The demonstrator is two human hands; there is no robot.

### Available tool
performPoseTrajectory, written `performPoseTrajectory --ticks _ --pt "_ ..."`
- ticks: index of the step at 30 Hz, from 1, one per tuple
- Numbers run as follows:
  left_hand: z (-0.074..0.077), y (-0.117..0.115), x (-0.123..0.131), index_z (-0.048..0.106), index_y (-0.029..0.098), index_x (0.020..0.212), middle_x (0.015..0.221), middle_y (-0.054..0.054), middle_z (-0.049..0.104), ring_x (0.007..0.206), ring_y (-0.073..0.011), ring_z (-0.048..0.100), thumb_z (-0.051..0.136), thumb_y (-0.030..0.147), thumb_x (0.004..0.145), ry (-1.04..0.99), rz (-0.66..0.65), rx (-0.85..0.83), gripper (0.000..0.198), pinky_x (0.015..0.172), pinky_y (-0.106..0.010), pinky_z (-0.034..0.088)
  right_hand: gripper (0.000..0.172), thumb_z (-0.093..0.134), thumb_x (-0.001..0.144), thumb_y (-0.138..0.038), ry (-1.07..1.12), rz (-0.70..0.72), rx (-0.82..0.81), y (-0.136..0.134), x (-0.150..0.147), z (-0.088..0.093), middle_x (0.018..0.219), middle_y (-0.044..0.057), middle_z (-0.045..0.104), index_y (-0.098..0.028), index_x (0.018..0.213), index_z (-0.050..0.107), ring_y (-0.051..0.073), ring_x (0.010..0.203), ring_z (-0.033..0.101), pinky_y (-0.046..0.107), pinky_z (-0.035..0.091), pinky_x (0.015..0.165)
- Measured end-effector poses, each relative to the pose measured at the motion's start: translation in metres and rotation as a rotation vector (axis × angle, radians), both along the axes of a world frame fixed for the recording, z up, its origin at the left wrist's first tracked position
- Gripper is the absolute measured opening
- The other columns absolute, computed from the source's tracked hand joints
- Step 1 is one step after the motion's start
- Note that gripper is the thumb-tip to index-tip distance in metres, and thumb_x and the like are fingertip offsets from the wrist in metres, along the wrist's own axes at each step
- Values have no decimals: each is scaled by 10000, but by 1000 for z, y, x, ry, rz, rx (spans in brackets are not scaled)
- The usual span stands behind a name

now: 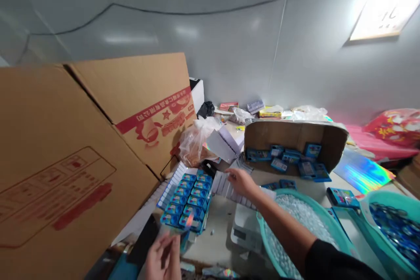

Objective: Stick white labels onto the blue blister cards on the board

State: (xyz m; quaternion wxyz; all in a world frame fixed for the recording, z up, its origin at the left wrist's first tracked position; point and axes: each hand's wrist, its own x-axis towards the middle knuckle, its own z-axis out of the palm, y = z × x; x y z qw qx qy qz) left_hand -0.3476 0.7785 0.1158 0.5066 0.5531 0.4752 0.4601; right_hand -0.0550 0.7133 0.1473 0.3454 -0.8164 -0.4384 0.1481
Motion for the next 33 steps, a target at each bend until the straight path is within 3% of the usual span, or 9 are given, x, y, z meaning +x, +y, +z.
performPoseTrajectory --ticks 4,8,14,17,21,23,25,28,33 --pt "18 24 17 656 167 1057 990 -95 716 974 -275 676 734 733 580 170 -64 -108 744 862 -392 552 309 574 858 -167 60 -9 -42 13 27 -24 1052 72 760 -183 1125 729 210 957 692 270 494 823" --pt "12 60 20 661 186 1108 1031 -64 707 963 -243 679 770 635 639 97 -166 -242 658 865 -370 540 286 562 893 -218 62 -87 -80 17 24 -36 1073 50 757 -220 1130 722 201 993 684 262 482 850" --pt "8 116 33 692 191 983 872 18 720 804 -131 693 911 431 545 -184 -309 -424 546 768 -224 550 443 535 879 -138 -50 -473 -159 42 -9 -22 1385 247 551 -89 1318 567 325 1291 509 435 361 1051" --pt "7 136 43 694 190 870 848 32 736 795 -141 708 919 398 528 -271 -376 -493 460 800 -253 569 303 509 948 -338 65 -454 -126 59 -49 -12 1138 157 705 -151 1108 687 264 1071 633 345 445 912" --pt "-3 149 55 672 193 767 789 31 736 783 -167 716 931 397 483 -327 -416 -551 435 793 -293 581 535 544 854 -673 802 -250 214 87 -118 -18 806 56 716 -167 824 716 205 780 653 307 473 736" --pt "-10 150 57 680 198 779 792 27 736 792 -159 706 926 438 480 -289 -468 -558 455 796 -282 573 534 713 699 -683 1035 -331 490 100 -150 -27 799 18 695 -179 874 706 174 764 636 295 469 750" --pt "-20 150 54 699 194 802 795 13 739 793 -159 694 910 500 478 -150 -559 -518 493 774 -267 566 533 819 582 -634 1109 -503 695 111 -171 -34 748 -9 661 -181 828 686 144 715 604 285 457 741" --pt "-38 153 46 717 171 822 797 -29 746 797 -205 695 893 565 445 71 -708 -451 573 724 -290 571 494 860 540 -587 1105 -721 811 115 -182 -39 653 -20 619 -165 694 654 128 647 558 276 433 687" --pt "-52 162 42 688 158 942 878 -80 760 879 -256 717 887 579 475 132 -851 -504 659 782 -336 581 452 862 553 -553 1021 -791 823 97 -166 -36 596 -27 588 -150 646 680 107 614 486 253 365 634"
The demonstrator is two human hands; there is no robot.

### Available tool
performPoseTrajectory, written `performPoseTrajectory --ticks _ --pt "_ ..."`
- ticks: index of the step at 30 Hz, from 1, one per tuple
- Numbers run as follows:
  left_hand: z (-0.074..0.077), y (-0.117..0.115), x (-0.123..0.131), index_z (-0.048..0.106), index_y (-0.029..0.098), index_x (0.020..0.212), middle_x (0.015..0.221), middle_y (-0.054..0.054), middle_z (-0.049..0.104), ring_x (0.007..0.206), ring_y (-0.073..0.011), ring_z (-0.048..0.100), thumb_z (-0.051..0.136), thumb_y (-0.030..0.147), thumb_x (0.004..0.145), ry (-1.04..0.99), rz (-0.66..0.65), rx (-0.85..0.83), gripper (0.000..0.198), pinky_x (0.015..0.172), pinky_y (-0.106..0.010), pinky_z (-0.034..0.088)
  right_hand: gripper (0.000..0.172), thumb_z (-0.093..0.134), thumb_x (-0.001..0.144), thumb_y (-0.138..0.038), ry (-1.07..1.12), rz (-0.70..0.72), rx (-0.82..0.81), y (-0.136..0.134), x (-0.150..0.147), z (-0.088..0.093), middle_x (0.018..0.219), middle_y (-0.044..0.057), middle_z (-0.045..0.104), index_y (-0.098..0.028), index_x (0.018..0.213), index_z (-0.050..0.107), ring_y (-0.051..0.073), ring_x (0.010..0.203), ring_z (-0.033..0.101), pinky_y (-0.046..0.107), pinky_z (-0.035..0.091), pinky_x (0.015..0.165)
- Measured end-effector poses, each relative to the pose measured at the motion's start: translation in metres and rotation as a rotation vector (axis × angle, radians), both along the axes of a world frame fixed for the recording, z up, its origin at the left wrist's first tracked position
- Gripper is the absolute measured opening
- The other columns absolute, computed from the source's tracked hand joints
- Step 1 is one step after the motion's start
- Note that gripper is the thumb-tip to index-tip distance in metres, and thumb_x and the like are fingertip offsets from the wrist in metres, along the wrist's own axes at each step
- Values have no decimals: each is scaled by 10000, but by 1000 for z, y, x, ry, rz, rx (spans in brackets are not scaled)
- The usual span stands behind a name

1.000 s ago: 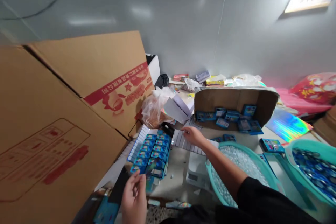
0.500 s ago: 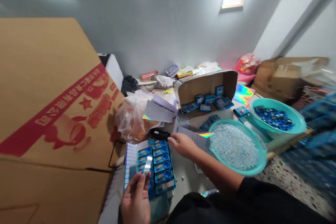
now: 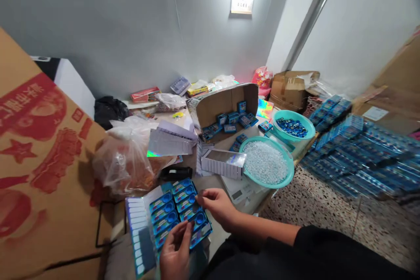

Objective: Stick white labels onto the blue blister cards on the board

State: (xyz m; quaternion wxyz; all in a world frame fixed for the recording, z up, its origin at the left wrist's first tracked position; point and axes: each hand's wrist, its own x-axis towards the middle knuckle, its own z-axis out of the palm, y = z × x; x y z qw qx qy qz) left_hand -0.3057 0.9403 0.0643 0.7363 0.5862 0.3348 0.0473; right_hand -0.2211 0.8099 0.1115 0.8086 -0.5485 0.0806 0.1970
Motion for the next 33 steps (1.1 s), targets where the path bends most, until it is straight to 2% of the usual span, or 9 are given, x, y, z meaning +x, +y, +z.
performPoseTrajectory --ticks 3,5,10,15,20,23,25,28,33 --pt "6 -4 6 624 177 1153 1063 -117 747 989 -278 712 863 593 540 -4 -64 -141 779 793 -344 591 450 864 535 -555 17 35 -28 -8 5 0 614 -22 598 -149 626 693 100 617 466 248 352 624" --pt "13 -12 10 608 186 1193 1133 -129 728 991 -287 714 856 579 568 -19 -71 -169 779 800 -372 597 443 872 519 -548 28 86 -17 -10 4 -1 644 -15 625 -154 639 707 108 640 491 251 371 642" --pt "22 -28 15 721 148 883 904 -115 758 879 -284 715 780 661 594 -40 -44 124 592 818 -391 582 470 868 503 -571 111 259 -26 -12 3 -10 576 -19 612 -149 622 697 105 586 510 264 395 635" --pt "19 -22 11 735 155 829 808 -100 748 798 -276 708 739 681 615 21 -158 292 568 760 -374 577 656 945 370 -477 305 156 23 -19 12 -25 762 2 688 -155 897 725 119 665 596 271 436 666" --pt "12 -12 10 739 142 786 748 -109 745 722 -269 704 708 790 513 138 -256 259 704 716 -377 584 634 924 355 -536 235 168 -64 -27 12 -50 644 -9 661 -129 793 714 105 594 565 280 435 660" --pt "8 -8 13 746 140 759 706 -103 738 652 -259 679 688 797 510 173 -313 311 705 664 -376 565 629 901 372 -575 148 136 -118 -29 9 -67 655 -7 679 -150 795 712 145 634 613 320 480 703" --pt "6 -5 15 751 149 751 688 -95 734 636 -263 663 670 769 548 190 -343 382 657 644 -374 540 608 890 396 -585 85 125 -166 -31 7 -77 687 9 702 -157 789 712 174 676 645 344 506 729" --pt "2 1 21 762 184 732 738 -95 755 751 -305 683 662 661 626 211 -381 505 499 718 -383 517 564 872 455 -587 6 113 -245 -33 3 -92 722 26 720 -165 795 716 196 713 668 355 527 736" --pt "-7 7 32 769 217 728 771 -95 766 795 -326 690 645 541 680 250 -454 634 351 729 -374 492 521 845 524 -588 8 68 -282 -32 -5 -112 686 31 700 -167 794 698 205 680 671 345 529 684"
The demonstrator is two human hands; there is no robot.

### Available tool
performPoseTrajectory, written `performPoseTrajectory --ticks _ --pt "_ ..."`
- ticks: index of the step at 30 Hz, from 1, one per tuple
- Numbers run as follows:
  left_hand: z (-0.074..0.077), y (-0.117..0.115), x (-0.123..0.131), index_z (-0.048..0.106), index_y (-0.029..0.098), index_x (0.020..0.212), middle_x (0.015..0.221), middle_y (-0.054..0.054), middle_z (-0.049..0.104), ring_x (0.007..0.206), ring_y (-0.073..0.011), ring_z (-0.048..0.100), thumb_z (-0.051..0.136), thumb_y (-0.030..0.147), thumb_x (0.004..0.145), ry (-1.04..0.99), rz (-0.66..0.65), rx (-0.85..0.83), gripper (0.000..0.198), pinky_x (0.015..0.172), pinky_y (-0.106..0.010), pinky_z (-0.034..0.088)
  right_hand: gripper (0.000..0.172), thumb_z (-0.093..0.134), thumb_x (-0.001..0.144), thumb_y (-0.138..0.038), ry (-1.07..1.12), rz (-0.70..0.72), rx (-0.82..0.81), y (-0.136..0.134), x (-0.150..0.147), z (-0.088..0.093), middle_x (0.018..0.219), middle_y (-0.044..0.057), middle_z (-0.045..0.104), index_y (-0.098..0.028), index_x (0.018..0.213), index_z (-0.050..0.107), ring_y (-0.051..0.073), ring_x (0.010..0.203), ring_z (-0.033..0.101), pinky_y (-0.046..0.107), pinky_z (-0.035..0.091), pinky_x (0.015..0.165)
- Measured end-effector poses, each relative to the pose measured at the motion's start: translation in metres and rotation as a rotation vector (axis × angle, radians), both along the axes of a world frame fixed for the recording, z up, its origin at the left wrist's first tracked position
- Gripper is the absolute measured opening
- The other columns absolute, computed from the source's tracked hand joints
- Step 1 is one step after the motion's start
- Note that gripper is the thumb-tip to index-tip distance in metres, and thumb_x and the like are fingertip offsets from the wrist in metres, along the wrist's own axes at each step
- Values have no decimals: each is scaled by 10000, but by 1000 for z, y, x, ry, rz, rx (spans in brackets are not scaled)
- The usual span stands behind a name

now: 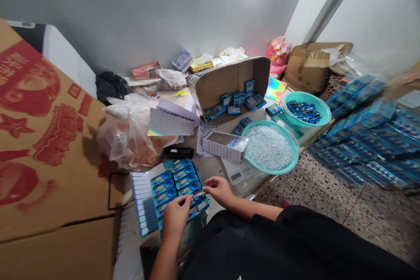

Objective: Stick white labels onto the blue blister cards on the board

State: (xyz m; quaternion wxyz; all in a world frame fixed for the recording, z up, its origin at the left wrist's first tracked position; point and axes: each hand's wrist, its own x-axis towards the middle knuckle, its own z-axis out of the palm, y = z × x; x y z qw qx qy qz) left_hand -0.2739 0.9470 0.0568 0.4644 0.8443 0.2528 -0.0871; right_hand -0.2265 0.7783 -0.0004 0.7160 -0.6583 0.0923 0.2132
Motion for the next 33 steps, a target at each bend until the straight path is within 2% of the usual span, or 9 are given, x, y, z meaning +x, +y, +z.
performPoseTrajectory --ticks 9,14,17,19,22,24,26,28,33 --pt "-12 2 -1 546 240 694 570 15 607 519 -191 539 671 601 661 50 -23 135 384 548 -282 374 604 837 546 -588 76 16 -10 10 -6 -28 776 11 681 -174 940 641 172 739 659 316 543 724" --pt "-15 7 -6 438 240 583 481 49 443 505 -152 434 591 624 752 -42 -169 213 446 545 -265 328 340 753 736 -369 118 126 -173 9 -7 -32 619 -9 590 -116 934 641 161 575 589 324 527 600" --pt "-19 12 -14 458 235 609 524 45 486 529 -150 471 583 631 771 -124 -140 172 445 552 -261 373 233 702 769 -215 -24 157 -265 -11 17 -12 873 76 678 -137 987 673 211 858 644 384 517 850" --pt "-22 15 -24 485 230 635 611 25 561 600 -164 545 613 665 739 -243 -46 154 465 614 -269 440 346 673 796 -180 -246 186 -410 -35 44 9 1205 106 640 -196 1142 660 238 1178 551 414 380 1071" --pt "-23 12 -38 481 232 650 716 -6 622 711 -189 616 651 671 717 -411 90 152 475 705 -291 494 591 676 813 -205 -606 274 -978 -76 91 42 1474 142 463 -216 1381 514 301 1418 315 524 144 1184" --pt "-22 4 -44 460 238 640 735 -11 628 729 -191 622 665 642 730 -477 151 144 462 704 -294 503 470 646 824 -177 -615 372 -1236 -98 117 56 1391 174 544 -170 1291 591 331 1379 372 564 137 1167" --pt "-18 -7 -44 454 239 631 737 -11 627 721 -188 620 690 609 728 -532 185 125 449 692 -296 506 245 573 845 -120 -577 469 -1290 -111 135 65 1159 160 681 -153 1051 702 311 1202 547 517 277 1103" --pt "-10 -21 -37 459 239 628 724 -9 620 703 -185 617 721 587 705 -579 213 99 443 688 -301 509 227 509 858 -82 -587 495 -1260 -112 141 74 972 129 729 -157 900 719 266 992 647 415 412 960" --pt "35 -63 8 571 225 1027 872 -39 684 820 -212 673 742 555 710 -524 360 -188 489 774 -338 542 308 432 943 -148 -740 441 -1146 -80 102 110 1036 52 739 -240 1129 660 196 921 673 281 440 763"
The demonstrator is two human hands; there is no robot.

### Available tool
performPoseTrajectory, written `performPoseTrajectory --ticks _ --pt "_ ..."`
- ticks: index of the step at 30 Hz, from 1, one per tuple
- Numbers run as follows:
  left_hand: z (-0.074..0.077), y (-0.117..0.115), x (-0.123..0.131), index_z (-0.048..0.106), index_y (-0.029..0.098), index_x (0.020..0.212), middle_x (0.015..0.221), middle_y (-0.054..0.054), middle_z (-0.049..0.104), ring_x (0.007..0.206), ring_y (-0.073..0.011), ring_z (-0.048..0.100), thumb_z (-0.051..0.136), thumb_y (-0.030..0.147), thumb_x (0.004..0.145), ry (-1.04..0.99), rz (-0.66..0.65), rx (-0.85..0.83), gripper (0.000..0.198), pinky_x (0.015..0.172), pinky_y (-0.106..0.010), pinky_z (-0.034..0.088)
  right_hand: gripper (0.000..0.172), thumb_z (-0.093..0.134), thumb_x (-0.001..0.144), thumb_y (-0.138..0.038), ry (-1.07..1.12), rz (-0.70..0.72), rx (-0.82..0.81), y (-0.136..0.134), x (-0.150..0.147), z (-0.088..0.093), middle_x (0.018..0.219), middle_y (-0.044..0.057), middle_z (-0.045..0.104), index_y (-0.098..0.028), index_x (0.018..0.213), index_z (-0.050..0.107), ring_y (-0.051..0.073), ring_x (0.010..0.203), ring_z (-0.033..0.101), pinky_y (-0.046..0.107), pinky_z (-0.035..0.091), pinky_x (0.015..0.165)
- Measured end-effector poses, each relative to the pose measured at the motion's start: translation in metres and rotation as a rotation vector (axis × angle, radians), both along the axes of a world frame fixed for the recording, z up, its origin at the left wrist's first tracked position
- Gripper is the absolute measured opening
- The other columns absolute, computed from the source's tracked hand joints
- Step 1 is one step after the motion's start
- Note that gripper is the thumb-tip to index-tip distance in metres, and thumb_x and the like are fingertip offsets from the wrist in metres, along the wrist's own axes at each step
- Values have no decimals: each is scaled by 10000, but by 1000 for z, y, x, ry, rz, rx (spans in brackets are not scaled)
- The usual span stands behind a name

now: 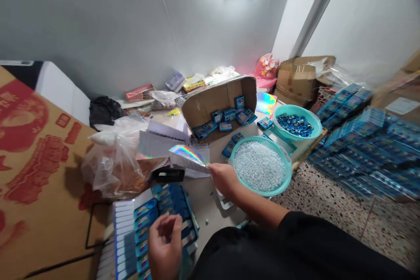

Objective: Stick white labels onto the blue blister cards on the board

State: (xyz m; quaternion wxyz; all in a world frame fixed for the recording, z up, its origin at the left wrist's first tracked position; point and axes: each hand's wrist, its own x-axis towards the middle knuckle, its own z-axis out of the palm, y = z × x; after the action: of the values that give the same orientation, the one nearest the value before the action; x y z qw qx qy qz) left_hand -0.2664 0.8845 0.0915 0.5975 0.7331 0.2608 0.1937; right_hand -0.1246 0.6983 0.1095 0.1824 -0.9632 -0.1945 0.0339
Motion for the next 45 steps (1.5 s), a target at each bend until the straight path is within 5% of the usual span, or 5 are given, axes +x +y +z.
performPoseTrajectory --ticks 7,16,21,28,45 --pt "50 -17 57 585 221 1173 1190 -101 676 1167 -292 615 592 569 833 84 -154 12 487 1033 -417 454 351 609 881 -343 -203 654 336 27 -69 20 1224 101 675 -185 1195 595 206 973 658 302 492 774" --pt "74 25 44 663 198 1177 1090 -89 732 1035 -301 668 519 531 855 256 -653 348 486 903 -406 533 896 789 739 -498 -219 213 806 -31 -8 75 1538 185 377 -189 1475 382 301 1438 332 491 310 1171" --pt "94 23 39 646 228 1238 1097 -58 740 961 -258 697 511 423 875 282 -925 351 434 851 -355 563 277 697 829 -355 330 303 888 -36 10 87 894 46 711 -156 1020 717 168 825 638 295 514 761" --pt "99 10 46 550 258 1343 1311 -83 644 1186 -257 621 596 415 880 -21 -594 695 492 837 -333 579 217 698 797 -330 453 107 989 -19 -6 65 536 -54 466 -129 717 698 69 512 361 214 275 480" --pt "76 -11 50 698 250 1196 1250 -103 695 1120 -260 673 649 150 844 -464 -536 965 369 977 -384 533 436 719 762 -545 676 45 1331 -2 -26 59 918 64 772 -168 972 785 203 842 681 363 532 837"
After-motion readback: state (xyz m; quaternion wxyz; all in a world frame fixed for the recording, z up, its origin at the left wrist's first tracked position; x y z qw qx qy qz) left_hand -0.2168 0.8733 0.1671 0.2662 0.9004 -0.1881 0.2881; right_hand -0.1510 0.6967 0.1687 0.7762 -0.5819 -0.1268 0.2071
